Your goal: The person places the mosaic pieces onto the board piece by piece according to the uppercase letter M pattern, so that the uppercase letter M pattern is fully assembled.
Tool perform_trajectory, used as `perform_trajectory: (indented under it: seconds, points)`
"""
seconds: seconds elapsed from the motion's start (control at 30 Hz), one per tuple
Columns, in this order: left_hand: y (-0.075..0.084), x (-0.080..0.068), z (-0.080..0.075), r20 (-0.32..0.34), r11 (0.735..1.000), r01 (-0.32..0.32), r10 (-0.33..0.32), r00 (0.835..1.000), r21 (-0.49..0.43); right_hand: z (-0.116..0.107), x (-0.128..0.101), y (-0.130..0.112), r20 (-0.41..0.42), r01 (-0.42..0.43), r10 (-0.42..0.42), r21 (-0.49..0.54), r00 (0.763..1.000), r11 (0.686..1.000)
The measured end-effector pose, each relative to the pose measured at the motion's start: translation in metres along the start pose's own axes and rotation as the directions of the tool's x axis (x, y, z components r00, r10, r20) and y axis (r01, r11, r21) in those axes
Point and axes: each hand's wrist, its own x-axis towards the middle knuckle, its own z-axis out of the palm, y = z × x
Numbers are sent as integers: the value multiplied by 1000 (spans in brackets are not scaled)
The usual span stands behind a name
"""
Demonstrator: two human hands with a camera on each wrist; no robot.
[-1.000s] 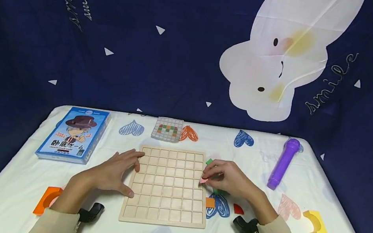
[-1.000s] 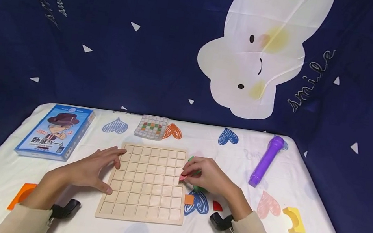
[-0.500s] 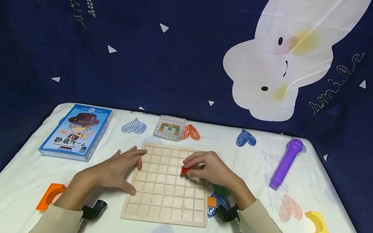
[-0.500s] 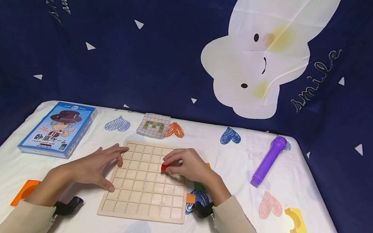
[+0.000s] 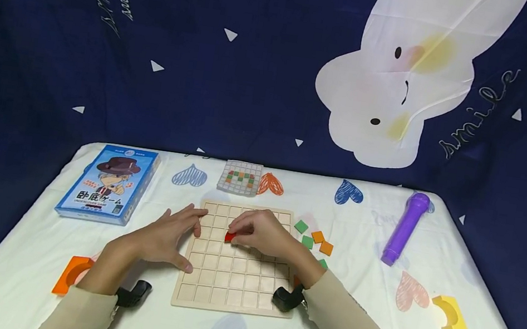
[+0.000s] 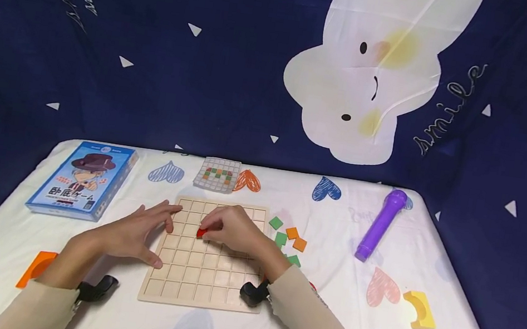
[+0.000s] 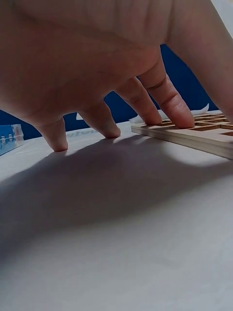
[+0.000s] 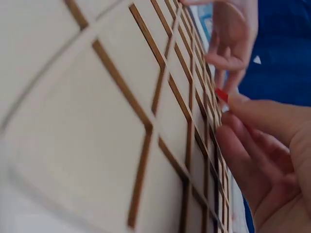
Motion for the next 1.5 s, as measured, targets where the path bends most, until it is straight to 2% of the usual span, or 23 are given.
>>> perform_trajectory:
  seconds: [0.3, 0.8, 1.5]
  points:
    - [-3, 1, 1, -5, 1000, -15, 15, 1000, -13, 9, 15, -11, -35, -32, 32, -21, 999, 999]
    - [0, 2, 0, -3, 1000, -1, 1, 1000, -22, 21, 25, -18, -49, -69, 62, -171, 997, 983]
    - [-2, 1, 1, -18, 1000, 3, -3, 1000, -3, 18, 27, -20, 9, -57, 59, -160, 998, 985]
